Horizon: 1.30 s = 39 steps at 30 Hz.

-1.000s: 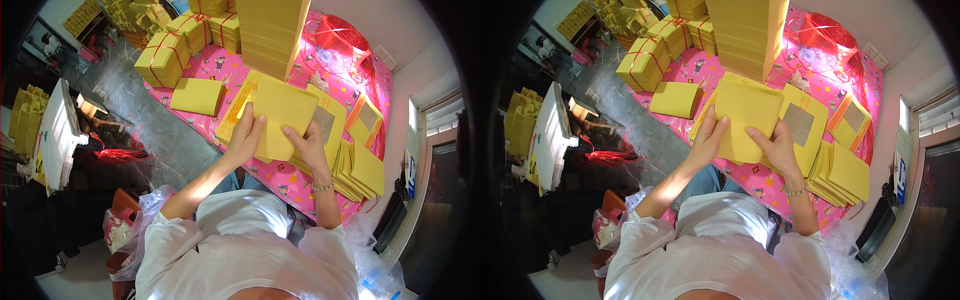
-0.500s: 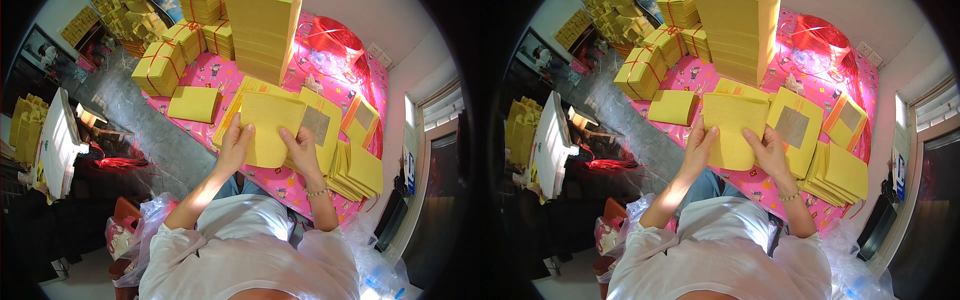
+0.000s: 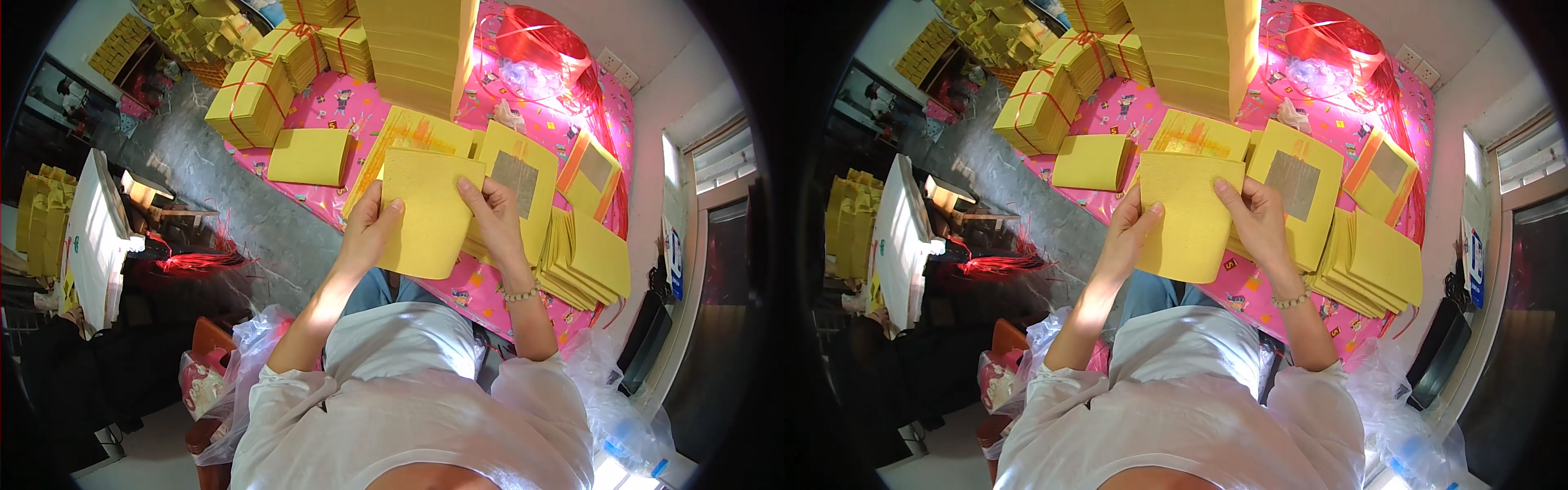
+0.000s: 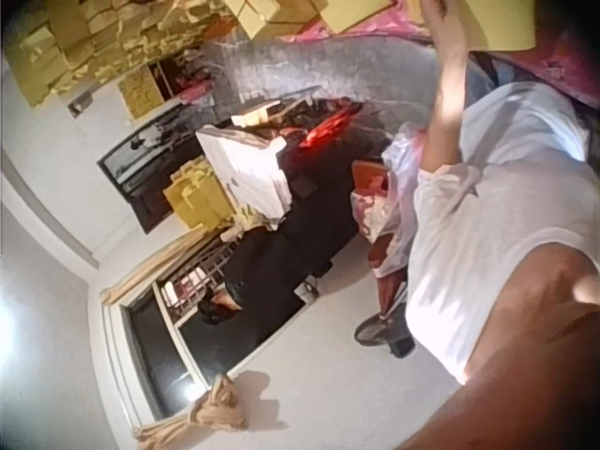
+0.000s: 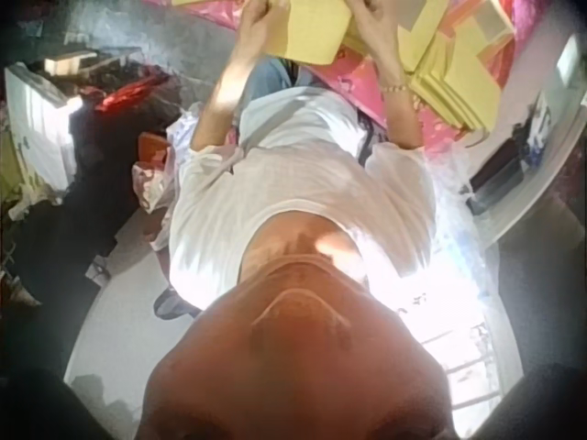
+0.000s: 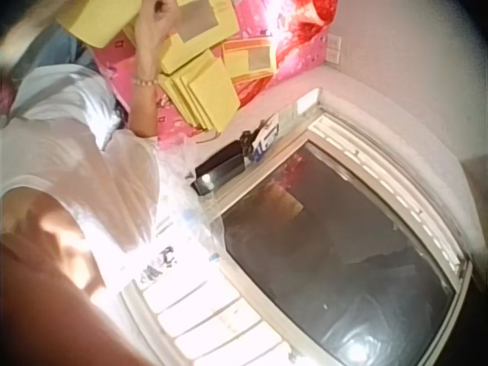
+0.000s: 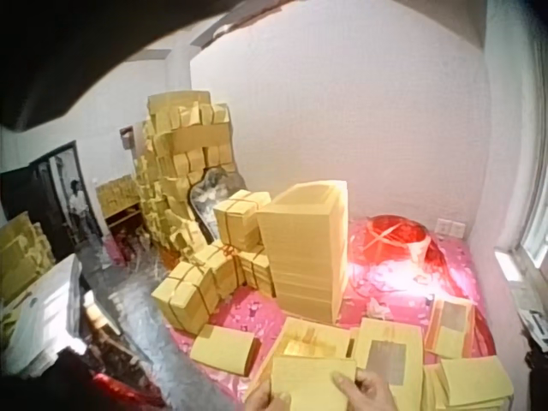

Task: The person repeatedly folds yellow paper sheets with gold and gray printed squares, stacking the folded items into neat piles on a pink patterned tablecloth. The person handles the sheets one by one, folding them in half and placing them into growing stacks.

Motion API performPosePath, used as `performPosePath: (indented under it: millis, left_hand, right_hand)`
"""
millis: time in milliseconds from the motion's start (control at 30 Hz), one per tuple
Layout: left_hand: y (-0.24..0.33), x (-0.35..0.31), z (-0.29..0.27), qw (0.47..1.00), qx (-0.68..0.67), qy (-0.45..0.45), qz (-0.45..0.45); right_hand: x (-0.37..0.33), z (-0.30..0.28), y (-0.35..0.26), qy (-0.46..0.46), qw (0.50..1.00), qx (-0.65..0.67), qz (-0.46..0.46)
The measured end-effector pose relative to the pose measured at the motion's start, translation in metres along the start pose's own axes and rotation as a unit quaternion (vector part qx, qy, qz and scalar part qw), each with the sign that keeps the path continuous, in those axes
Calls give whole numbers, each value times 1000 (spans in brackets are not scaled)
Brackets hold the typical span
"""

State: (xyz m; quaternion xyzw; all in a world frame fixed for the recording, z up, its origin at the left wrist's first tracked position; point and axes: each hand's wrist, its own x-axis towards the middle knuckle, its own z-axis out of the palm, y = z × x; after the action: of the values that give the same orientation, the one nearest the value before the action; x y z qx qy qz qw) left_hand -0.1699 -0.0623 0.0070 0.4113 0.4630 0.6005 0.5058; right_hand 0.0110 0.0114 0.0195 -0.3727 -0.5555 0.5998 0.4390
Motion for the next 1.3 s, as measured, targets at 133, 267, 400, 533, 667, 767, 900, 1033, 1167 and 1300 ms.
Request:
performPosePath:
  millis: [133, 267, 400, 533, 667, 767, 900, 1033, 1167, 1300]
  left_hand:
    - [-6, -4, -10, 998, 21, -38, -36]
    - [-4, -6, -12, 999, 8, -23, -47]
    - [1, -6, -10, 999, -30, 9, -32]
    - [-3, -7, -14, 999, -25, 4, -22]
    - [-3, -8, -16, 999, -30, 16, -16]
    - [2, -8, -17, 999, -30, 23, -20]
    - [-1, -8, -24, 1000, -8, 7, -15]
    - [-1, -9, -23, 1000, -20, 19, 1]
    - [-4, -9, -20, 999, -13, 45, 11]
    - [3, -8, -18, 996, -43, 77, 25]
  right_hand:
    - [2, -7, 7, 22, 1000, 9, -8]
    - [-2, -7, 2, 11, 998, 18, 52]
    - [-14, -13, -3, -85, 989, -18, 120]
    - [-19, -8, 4, -95, 986, -23, 133]
    - [-20, -4, 4, -98, 983, -4, 155]
    - [-23, -3, 7, -140, 974, -38, 174]
    - [-25, 3, 2, -131, 977, -7, 166]
    - [-27, 2, 3, -160, 967, -45, 192]
    - [-33, 4, 16, -144, 975, 8, 169]
    - [-33, 8, 14, -147, 972, -7, 182]
